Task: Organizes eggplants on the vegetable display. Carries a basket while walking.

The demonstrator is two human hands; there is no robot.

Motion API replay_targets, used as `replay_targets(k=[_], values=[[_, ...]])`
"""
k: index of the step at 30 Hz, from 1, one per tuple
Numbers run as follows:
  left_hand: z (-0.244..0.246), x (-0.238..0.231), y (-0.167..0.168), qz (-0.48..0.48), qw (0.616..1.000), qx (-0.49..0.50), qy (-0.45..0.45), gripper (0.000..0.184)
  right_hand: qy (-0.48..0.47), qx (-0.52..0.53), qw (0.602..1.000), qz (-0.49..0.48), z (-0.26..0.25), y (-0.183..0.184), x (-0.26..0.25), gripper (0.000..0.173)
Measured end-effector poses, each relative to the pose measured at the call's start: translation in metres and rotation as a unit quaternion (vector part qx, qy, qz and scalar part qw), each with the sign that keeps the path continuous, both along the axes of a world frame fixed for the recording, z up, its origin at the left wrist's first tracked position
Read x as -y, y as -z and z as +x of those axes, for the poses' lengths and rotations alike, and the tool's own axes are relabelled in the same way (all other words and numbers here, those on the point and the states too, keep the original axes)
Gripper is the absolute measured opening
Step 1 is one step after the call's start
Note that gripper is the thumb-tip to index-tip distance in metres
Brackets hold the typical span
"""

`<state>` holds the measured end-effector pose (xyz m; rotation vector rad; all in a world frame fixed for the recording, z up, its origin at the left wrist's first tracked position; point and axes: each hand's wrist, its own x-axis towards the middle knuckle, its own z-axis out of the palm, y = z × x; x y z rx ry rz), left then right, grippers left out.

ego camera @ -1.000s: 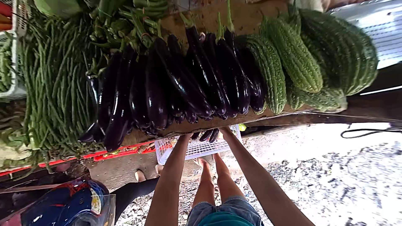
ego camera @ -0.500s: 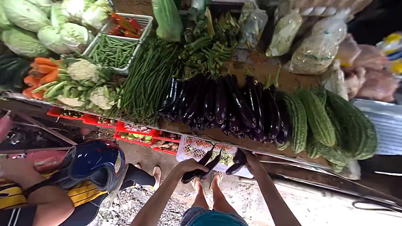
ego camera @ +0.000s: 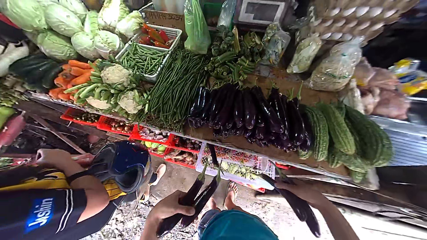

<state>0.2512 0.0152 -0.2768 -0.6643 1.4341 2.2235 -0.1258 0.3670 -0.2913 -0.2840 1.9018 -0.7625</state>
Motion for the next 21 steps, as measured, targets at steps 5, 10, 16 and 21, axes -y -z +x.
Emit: replay_targets(k=[5, 10, 16, 21], values=[[-0.019, 0.015, -0.074, -0.125, 0.979, -0.114, -0.118, 0.043, -0.077, 0.05, 0.995, -0.047, 0.004, -0.067, -0.01, 0.044], [-0.127, 0.037, -0.181, -0.25, 0.949, -0.109, -0.156, 0.022, -0.136, -0.005, 0.973, -0.185, 0.007, -0.17, 0.004, 0.043], [-0.256, 0.051, -0.197, -0.302, 0.947, -0.057, -0.089, 0.045, 0.01, -0.193, 0.952, -0.235, 0.0, -0.252, 0.082, 0.023], [-0.29, 0.044, -0.197, -0.34, 0.934, -0.032, -0.104, 0.05, 0.007, -0.266, 0.953, -0.144, -0.046, -0.241, 0.169, 0.049]])
